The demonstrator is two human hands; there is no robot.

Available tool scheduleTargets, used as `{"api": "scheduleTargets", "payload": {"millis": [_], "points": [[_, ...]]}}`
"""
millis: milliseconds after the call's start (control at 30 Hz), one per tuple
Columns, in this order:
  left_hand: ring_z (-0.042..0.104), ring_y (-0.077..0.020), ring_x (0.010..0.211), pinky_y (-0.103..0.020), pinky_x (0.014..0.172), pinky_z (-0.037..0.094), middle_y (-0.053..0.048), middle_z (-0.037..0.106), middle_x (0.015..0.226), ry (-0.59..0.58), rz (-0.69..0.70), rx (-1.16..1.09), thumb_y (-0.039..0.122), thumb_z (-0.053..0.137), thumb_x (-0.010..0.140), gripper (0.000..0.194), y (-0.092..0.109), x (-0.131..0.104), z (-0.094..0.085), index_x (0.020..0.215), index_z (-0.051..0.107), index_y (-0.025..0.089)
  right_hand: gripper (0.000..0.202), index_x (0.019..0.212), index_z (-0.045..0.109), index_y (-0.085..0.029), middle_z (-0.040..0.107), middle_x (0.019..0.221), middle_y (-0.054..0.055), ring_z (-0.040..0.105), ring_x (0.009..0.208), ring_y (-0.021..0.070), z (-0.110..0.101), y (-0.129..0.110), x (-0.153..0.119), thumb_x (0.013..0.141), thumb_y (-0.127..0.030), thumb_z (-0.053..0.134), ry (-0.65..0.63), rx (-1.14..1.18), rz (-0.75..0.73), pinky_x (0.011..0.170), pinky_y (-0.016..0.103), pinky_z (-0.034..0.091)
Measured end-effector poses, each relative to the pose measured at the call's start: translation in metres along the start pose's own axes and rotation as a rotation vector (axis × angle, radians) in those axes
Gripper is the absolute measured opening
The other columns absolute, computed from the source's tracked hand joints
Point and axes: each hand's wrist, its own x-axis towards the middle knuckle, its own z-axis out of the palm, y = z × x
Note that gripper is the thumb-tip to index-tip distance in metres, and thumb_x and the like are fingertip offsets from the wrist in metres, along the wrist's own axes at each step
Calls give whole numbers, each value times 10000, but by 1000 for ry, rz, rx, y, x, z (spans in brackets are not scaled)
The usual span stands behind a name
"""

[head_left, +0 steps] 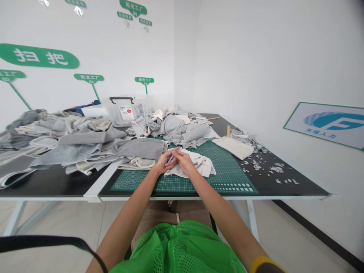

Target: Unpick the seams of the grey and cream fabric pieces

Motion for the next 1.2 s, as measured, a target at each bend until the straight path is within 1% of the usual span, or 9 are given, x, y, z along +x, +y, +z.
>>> {"api": "scheduleTargets", "payload": {"millis": [167, 333, 867, 1033, 1200], "points": [[193, -23, 242, -115, 253, 163, 80, 438, 472, 11, -16, 2, 355, 461, 942, 440, 0, 0, 1, 1325, 480, 139, 288, 1131, 573, -146, 611, 1099, 65, 624, 917, 178, 1, -1, 0, 914, -335, 560, 19, 8, -9, 782, 365, 540], [197, -22, 244, -111, 252, 164, 72, 454, 483, 9, -6, 5, 353, 467, 934, 445, 0, 1, 0, 1329, 476, 149, 267, 1098, 585, -141, 624, 1056, 58, 629, 876, 162, 2, -2, 0, 915, -334, 560, 7, 9, -6, 761, 348, 542], [193, -30, 243, -116, 243, 179, 61, 470, 472, -17, -3, -8, 334, 429, 950, 424, 0, 1, 0, 1322, 481, 137, 285, 1131, 573, -147, 607, 1112, 68, 619, 935, 182, 3, -6, -2, 912, -329, 564, -2, 39, 16, 803, 377, 533], [181, -34, 237, -118, 238, 183, 78, 431, 442, -30, -8, -8, 341, 437, 950, 438, -1, 1, -2, 1328, 474, 123, 288, 1133, 571, -144, 607, 1110, 68, 619, 933, 182, 3, -5, -2, 913, -329, 564, 1, 42, 7, 799, 377, 533], [196, -29, 242, -112, 242, 191, 64, 462, 476, -31, -4, -13, 330, 429, 952, 430, -2, 2, -3, 1335, 468, 138, 286, 1130, 572, -144, 609, 1102, 67, 621, 922, 178, 3, -5, -2, 913, -328, 564, -4, 44, 6, 790, 370, 536]]}}
